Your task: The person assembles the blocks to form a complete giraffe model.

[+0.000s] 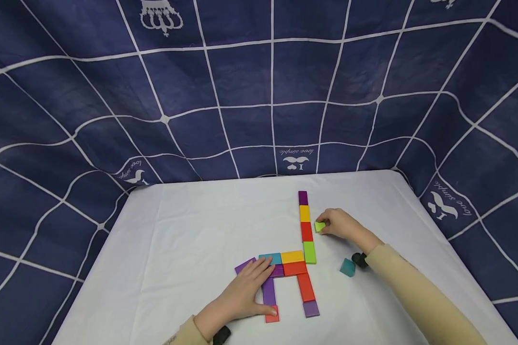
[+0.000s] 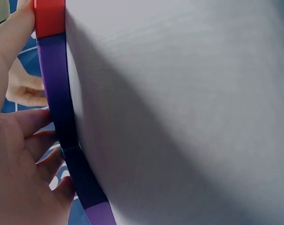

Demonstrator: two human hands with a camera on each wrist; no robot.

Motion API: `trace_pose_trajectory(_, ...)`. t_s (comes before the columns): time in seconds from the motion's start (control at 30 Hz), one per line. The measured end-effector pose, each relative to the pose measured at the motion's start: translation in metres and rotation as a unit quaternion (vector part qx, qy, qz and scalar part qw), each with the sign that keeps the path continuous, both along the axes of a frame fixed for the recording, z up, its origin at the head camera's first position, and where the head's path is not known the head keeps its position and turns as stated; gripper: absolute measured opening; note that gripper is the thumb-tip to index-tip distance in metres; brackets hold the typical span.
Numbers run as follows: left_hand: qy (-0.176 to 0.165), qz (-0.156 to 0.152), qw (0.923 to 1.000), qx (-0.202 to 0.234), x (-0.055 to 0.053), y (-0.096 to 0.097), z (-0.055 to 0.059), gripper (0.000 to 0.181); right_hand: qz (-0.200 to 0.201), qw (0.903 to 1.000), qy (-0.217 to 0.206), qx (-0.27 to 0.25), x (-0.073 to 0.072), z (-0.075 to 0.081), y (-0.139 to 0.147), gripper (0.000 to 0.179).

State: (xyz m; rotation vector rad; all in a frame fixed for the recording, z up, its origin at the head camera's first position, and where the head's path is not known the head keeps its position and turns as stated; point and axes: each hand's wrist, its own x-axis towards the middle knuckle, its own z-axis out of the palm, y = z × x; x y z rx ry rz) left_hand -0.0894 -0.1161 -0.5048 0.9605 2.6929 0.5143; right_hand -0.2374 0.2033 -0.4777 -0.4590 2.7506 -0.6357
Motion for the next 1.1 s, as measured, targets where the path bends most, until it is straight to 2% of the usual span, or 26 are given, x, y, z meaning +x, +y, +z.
trace_pose_trajectory(0.2,-0.008,0.002,1.0,-0.002,-0.001,-0.001,0.001,0.104,-0.031,0.9994,0.006,0.015,-0.027,0.0,0.0,0.035)
trace_pose_trajectory(0.33,-0.004,-0.001,1.0,0.001,-0.002,-0.002,0.0,0.103,-0.071,0.9972,0.017,0.013,-0.043,-0.003,-0.002,0.037)
trace_pose_trajectory(0.47,0.011,-0.007,0.9999,0.001,-0.003,-0.002,0.0,0.103,-0.116,0.9923,0.041,0.002,-0.053,-0.006,-0.004,0.036)
trace_pose_trajectory(0.6,0.016,-0.007,0.9998,-0.002,-0.001,-0.002,0.0,0.103,-0.137,0.9877,0.076,-0.008,-0.06,-0.013,-0.005,0.036)
trace_pose_trajectory(0.77,0.017,-0.008,0.9998,-0.004,0.002,0.001,-0.002,0.103,-0.153,0.9825,0.105,-0.015,-0.061,-0.02,-0.004,0.039)
trace_pose_trajectory(0.9,0.028,-0.012,0.9995,-0.004,0.002,0.001,-0.003,0.103,-0.168,0.977,0.128,-0.032,-0.057,-0.019,-0.006,0.041)
trace_pose_trajectory(1.0,0.028,-0.013,0.9995,-0.004,0.002,0.0,-0.002,0.103,-0.175,0.9726,0.146,-0.046,-0.051,-0.013,-0.01,0.034)
trace_pose_trajectory(1.1,0.026,-0.013,0.9996,-0.003,0.002,-0.002,-0.001,0.103,-0.156,0.9746,0.155,-0.042,-0.043,-0.007,-0.015,0.024)
